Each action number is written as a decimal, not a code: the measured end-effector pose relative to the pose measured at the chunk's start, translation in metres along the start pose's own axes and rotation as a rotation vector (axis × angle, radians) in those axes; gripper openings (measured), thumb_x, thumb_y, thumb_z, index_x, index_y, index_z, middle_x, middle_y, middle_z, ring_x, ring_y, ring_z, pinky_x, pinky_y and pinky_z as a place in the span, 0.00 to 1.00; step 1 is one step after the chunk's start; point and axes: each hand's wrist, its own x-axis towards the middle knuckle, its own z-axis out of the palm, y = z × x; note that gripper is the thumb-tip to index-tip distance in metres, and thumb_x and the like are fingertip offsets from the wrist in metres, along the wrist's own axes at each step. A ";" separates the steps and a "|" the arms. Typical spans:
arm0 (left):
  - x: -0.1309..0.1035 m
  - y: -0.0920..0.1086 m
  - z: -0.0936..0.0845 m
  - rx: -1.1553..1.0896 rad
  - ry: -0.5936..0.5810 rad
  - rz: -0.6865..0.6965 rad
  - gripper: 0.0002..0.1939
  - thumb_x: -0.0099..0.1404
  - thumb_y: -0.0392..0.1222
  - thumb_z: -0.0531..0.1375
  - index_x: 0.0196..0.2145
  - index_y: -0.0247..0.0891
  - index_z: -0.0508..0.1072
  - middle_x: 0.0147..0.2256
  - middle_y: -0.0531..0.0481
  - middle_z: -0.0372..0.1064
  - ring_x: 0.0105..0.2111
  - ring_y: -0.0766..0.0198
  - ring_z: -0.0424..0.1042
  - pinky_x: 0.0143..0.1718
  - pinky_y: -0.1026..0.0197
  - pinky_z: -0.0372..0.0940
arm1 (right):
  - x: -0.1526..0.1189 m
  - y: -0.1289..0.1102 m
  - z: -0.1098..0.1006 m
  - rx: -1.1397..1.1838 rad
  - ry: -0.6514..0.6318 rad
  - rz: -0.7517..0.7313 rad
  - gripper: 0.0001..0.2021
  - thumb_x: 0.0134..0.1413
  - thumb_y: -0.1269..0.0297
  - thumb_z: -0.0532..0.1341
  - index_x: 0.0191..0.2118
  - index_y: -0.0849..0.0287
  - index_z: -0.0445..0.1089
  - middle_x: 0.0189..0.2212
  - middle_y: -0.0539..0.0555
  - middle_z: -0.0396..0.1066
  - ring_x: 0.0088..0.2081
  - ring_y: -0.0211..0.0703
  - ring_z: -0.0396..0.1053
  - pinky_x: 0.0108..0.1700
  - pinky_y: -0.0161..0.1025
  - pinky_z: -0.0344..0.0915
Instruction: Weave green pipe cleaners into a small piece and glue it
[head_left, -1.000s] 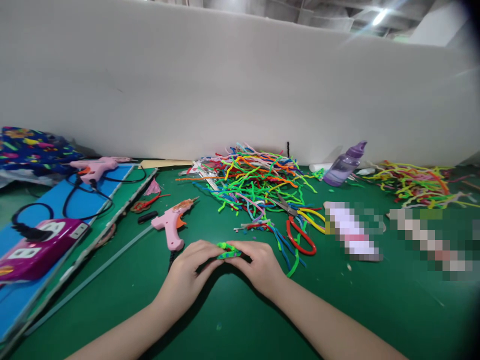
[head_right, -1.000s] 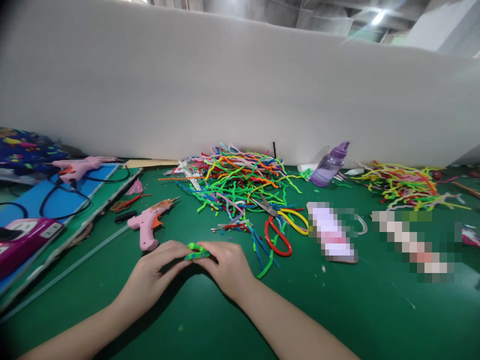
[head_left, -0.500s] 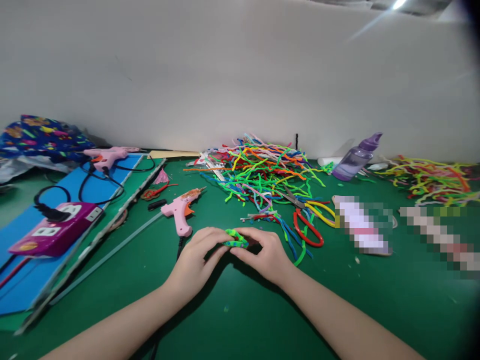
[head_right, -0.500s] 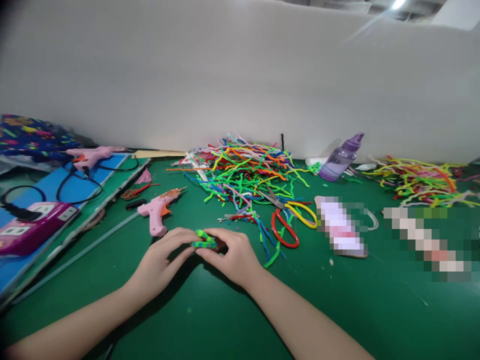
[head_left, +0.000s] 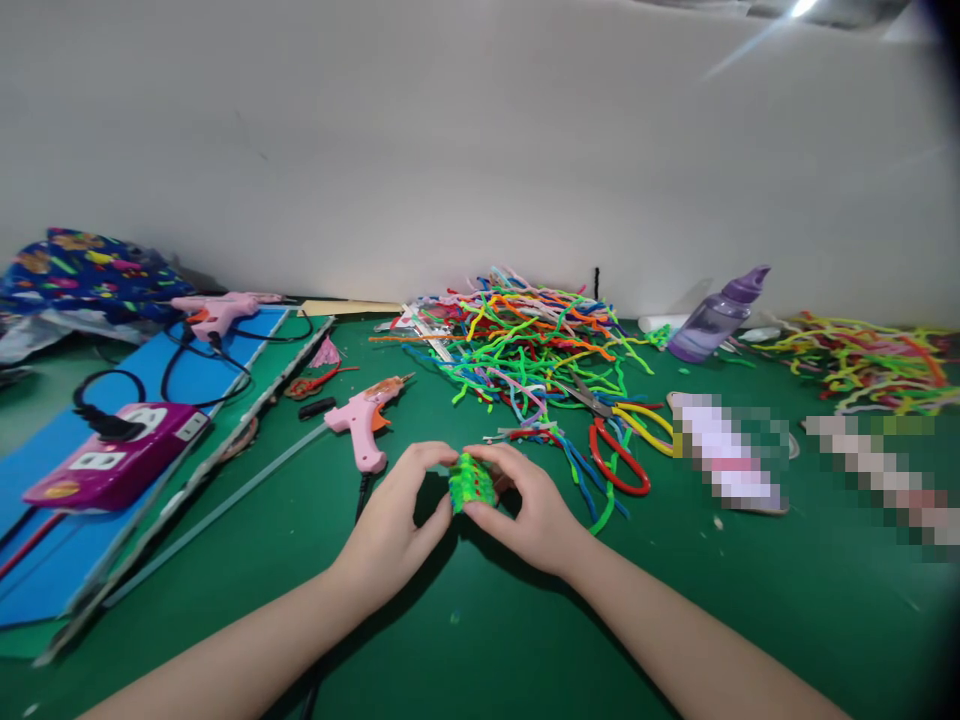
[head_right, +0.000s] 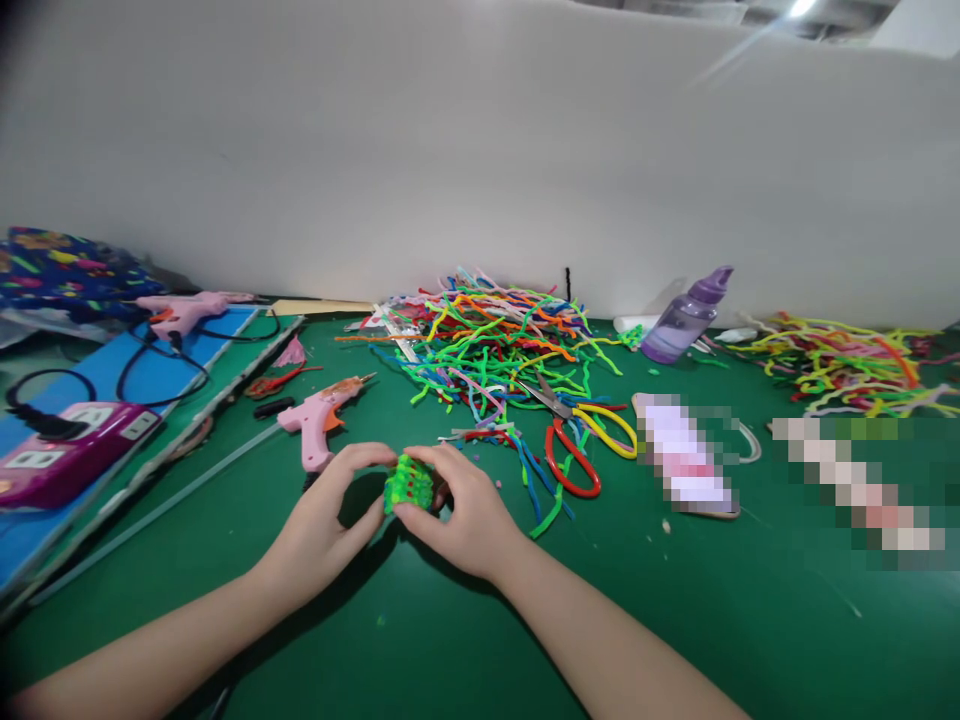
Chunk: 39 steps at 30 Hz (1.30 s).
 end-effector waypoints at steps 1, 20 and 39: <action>0.000 0.000 0.000 -0.003 -0.009 -0.022 0.19 0.61 0.30 0.53 0.49 0.41 0.59 0.47 0.46 0.63 0.49 0.61 0.64 0.52 0.54 0.61 | 0.000 -0.001 0.000 -0.007 0.013 -0.007 0.21 0.51 0.64 0.61 0.52 0.55 0.62 0.45 0.55 0.66 0.39 0.40 0.67 0.37 0.36 0.67; 0.001 0.001 0.000 -0.010 -0.053 -0.111 0.23 0.58 0.34 0.59 0.50 0.45 0.59 0.47 0.50 0.65 0.48 0.61 0.66 0.51 0.54 0.63 | 0.001 0.001 0.001 -0.103 0.061 -0.098 0.21 0.50 0.66 0.61 0.52 0.55 0.61 0.48 0.56 0.63 0.51 0.46 0.60 0.51 0.44 0.61; 0.001 -0.005 0.001 -0.152 -0.040 0.001 0.16 0.64 0.32 0.55 0.49 0.44 0.66 0.46 0.49 0.67 0.47 0.65 0.68 0.45 0.61 0.69 | 0.000 0.002 0.005 -0.118 0.093 0.001 0.14 0.53 0.69 0.58 0.47 0.58 0.65 0.41 0.53 0.72 0.41 0.41 0.69 0.45 0.38 0.65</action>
